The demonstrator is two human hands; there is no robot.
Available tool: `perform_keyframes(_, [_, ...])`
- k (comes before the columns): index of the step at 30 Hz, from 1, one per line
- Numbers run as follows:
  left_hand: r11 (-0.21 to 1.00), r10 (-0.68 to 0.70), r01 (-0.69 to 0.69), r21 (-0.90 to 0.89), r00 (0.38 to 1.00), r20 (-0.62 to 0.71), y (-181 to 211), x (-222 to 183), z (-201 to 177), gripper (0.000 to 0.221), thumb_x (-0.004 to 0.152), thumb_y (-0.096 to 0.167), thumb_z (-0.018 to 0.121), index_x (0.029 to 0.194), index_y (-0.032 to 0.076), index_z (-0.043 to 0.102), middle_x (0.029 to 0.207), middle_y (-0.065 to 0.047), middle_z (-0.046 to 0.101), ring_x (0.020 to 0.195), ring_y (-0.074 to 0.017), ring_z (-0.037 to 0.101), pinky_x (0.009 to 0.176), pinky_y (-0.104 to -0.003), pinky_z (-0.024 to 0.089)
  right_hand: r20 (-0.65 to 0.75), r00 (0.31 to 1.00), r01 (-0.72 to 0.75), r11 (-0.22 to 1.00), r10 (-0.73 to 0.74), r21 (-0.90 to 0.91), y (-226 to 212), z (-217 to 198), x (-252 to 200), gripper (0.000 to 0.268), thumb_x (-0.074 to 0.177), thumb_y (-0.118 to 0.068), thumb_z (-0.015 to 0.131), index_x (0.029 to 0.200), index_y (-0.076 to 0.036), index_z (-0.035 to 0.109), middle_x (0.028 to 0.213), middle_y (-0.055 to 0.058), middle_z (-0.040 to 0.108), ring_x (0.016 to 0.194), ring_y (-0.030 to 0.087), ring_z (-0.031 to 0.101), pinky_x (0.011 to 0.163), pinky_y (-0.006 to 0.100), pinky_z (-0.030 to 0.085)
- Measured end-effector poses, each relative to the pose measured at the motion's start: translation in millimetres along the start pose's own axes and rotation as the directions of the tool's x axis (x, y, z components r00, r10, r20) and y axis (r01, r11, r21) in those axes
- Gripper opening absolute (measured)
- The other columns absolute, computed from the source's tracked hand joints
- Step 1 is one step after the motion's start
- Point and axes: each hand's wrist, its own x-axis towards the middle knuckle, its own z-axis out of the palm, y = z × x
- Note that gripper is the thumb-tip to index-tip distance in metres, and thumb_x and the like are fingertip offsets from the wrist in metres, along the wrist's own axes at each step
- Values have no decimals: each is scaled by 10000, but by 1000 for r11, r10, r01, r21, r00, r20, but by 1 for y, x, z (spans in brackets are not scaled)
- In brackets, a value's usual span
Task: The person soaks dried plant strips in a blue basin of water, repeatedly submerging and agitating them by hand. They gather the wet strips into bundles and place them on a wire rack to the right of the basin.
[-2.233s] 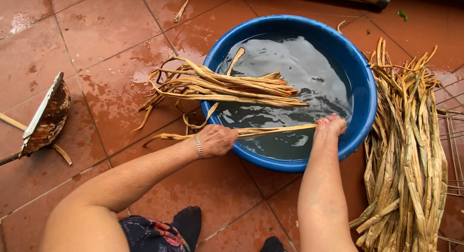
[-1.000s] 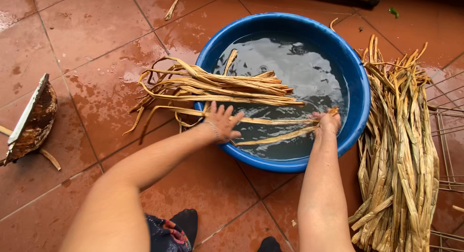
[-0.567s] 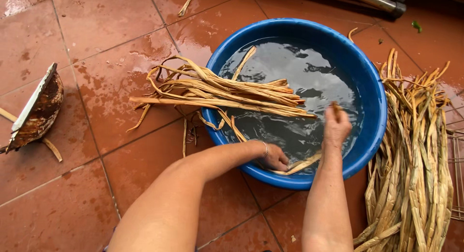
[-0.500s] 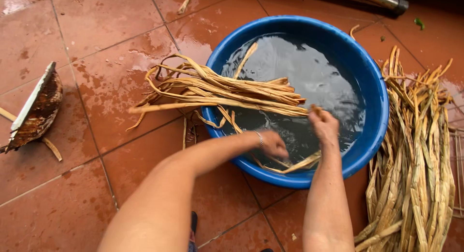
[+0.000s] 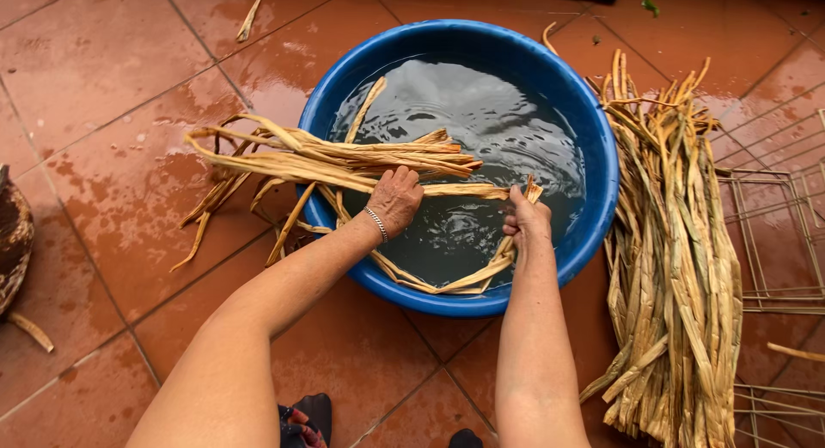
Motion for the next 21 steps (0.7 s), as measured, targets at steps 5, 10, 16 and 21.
perform_keyframes(5, [996, 15, 6, -94, 977, 213, 25, 8, -15, 169, 864, 191, 648, 889, 32, 701, 955, -156, 618, 943, -318, 610, 804, -456, 529, 160, 986, 15, 992, -35, 128, -2, 3, -9, 147, 915, -146, 789, 921, -88, 655, 687, 22, 570, 459, 83, 439, 413, 264, 331])
perform_keyframes(10, [803, -135, 433, -410, 802, 582, 56, 12, 12, 453, 895, 471, 686, 1081, 57, 692, 1034, -214, 687, 977, -351, 635, 885, -469, 503, 159, 987, 27, 995, -11, -97, -4, 10, -30, 158, 857, -110, 818, 942, -70, 692, 815, 92, 719, 527, 105, 520, 433, 258, 359])
perform_keyframes(16, [203, -201, 650, -732, 759, 619, 72, 68, 96, 464, 1022, 409, 436, 1055, 31, 703, 916, -255, 735, 864, -439, 714, 782, -530, 558, 230, 973, 32, 960, 34, -277, 5, 19, -30, 200, 898, -264, 732, 1021, -108, 710, 879, 37, 728, 704, 156, 670, 515, 292, 449])
perform_keyframes(21, [486, -223, 470, -737, 882, 416, 103, 88, 127, 467, 1022, 302, 353, 960, 32, 729, 937, -230, 768, 895, -401, 730, 853, -499, 549, 220, 975, 16, 999, -24, 39, 41, 8, 20, 205, 926, -179, 725, 1044, -11, 716, 917, 94, 752, 803, 222, 712, 670, 342, 588])
